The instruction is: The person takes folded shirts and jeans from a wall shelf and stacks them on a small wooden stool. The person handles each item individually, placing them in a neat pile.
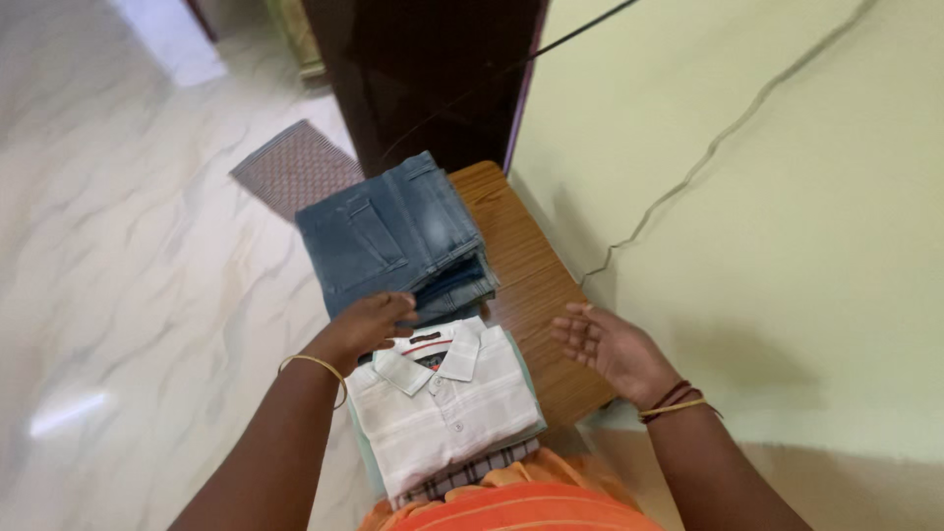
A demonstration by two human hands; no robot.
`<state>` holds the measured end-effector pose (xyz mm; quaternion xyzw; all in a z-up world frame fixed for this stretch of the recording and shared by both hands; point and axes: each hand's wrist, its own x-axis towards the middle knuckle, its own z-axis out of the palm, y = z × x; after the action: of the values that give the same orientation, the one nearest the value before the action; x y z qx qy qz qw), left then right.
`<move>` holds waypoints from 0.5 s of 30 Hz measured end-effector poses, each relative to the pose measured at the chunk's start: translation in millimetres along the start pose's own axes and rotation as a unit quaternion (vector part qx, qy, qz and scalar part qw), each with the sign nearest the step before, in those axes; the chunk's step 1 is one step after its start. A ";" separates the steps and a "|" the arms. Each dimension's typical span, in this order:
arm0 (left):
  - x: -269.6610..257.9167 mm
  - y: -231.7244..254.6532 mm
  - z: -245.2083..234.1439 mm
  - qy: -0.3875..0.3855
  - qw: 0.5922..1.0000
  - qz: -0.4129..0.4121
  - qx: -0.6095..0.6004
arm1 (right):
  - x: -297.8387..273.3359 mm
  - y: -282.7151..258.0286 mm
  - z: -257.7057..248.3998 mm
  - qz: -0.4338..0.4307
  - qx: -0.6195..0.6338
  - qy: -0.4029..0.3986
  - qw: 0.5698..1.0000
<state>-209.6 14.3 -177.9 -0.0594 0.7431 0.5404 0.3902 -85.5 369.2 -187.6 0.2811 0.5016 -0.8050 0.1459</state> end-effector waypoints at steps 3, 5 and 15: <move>-23.3 38.4 -3.5 -0.023 0.998 0.048 0.035 | -45.3 -2.4 5.2 -0.080 0.087 0.037 0.992; -41.7 55.3 -11.5 -0.025 0.995 0.081 0.048 | -65.3 -3.1 6.8 -0.134 0.126 0.058 0.981; -70.8 83.8 18.4 -0.091 0.962 0.238 -0.101 | -218.8 63.5 3.2 -0.325 0.276 0.142 0.893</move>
<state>-194.1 40.5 -70.9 0.1297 0.6384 0.6932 0.3082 121.2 327.2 -101.5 0.2424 0.3382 -0.8650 -0.2804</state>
